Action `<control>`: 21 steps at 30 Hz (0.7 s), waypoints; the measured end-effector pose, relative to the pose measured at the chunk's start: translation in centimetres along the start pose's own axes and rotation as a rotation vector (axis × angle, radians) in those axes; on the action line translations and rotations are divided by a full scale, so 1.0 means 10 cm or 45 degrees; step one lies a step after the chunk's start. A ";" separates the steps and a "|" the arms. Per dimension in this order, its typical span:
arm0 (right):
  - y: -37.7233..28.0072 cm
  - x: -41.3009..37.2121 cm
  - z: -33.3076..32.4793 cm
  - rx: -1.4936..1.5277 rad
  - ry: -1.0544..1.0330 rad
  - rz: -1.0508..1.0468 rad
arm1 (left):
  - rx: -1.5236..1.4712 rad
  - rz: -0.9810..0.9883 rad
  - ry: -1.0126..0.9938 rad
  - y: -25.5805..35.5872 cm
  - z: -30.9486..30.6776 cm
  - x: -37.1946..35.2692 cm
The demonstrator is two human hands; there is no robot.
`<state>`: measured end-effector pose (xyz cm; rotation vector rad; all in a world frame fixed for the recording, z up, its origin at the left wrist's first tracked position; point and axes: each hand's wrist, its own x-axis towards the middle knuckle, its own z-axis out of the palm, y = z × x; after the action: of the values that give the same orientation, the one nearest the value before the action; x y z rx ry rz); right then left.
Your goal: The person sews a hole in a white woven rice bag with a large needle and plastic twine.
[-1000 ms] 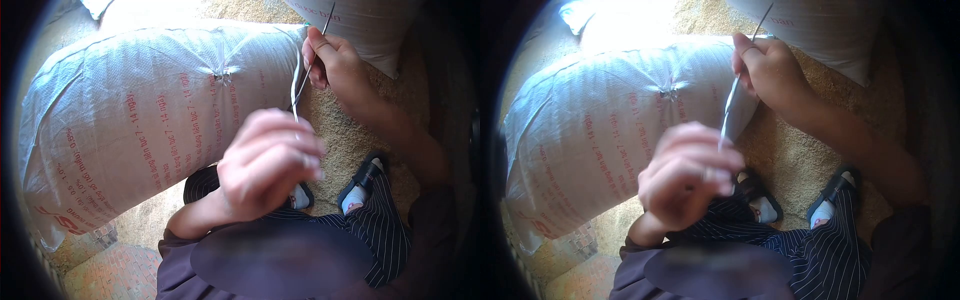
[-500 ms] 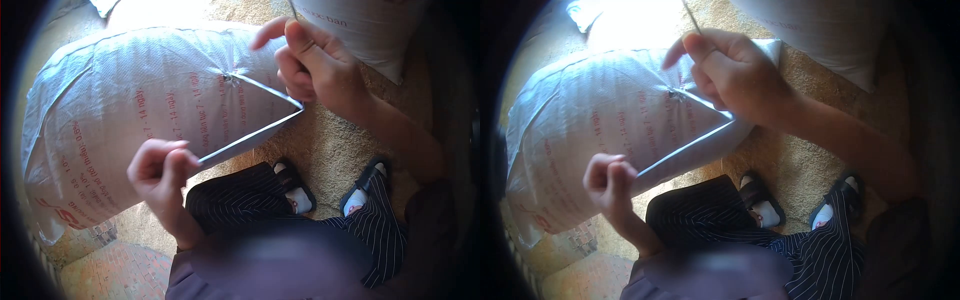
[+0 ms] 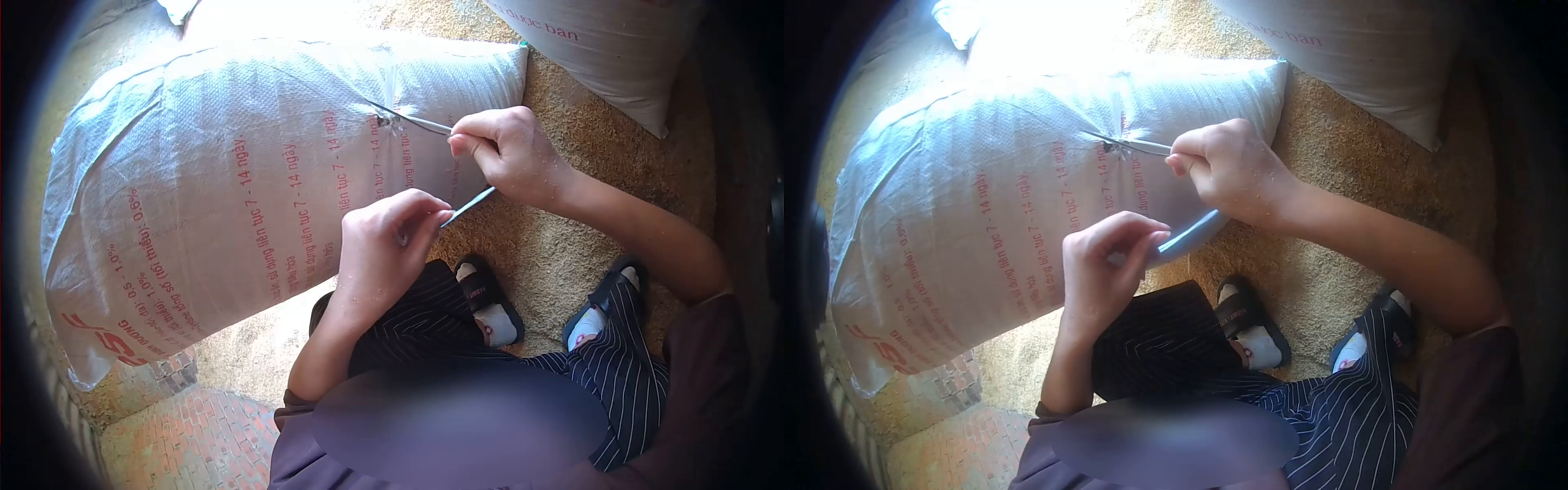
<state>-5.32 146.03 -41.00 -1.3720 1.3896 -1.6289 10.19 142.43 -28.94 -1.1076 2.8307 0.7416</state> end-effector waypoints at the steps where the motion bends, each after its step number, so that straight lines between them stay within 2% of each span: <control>1: 0.00 -0.02 0.00 0.001 0.002 0.005 | -0.001 0.000 -0.006 0.00 0.02 0.01; 3: 0.01 -0.05 0.00 0.010 -0.100 0.162 | -0.019 0.012 -0.005 -0.01 0.05 0.02; 4: 0.00 -0.08 0.00 0.010 -0.104 0.166 | -0.023 0.008 -0.006 -0.01 0.06 0.04; 6: -0.03 -0.12 0.01 -0.024 -0.296 0.162 | 0.057 -0.025 0.005 -0.01 0.05 0.08; 10: -0.05 -0.11 0.03 -0.027 -0.282 0.271 | 0.037 -0.032 -0.088 -0.03 0.07 0.09; 12: -0.02 -0.11 0.01 -0.021 -0.282 0.252 | 0.034 0.056 -0.123 -0.03 0.09 0.09; 15: -0.07 -0.12 0.00 0.005 -0.291 0.253 | 0.067 0.046 -0.165 -0.02 0.08 0.10; 21: -0.10 -0.14 0.03 0.013 -0.285 0.256 | 0.051 -0.042 -0.112 -0.03 0.07 0.11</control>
<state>-4.48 147.43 -40.54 -1.3174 1.3370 -1.3092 9.48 141.81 -29.87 -1.0851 2.7354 0.7094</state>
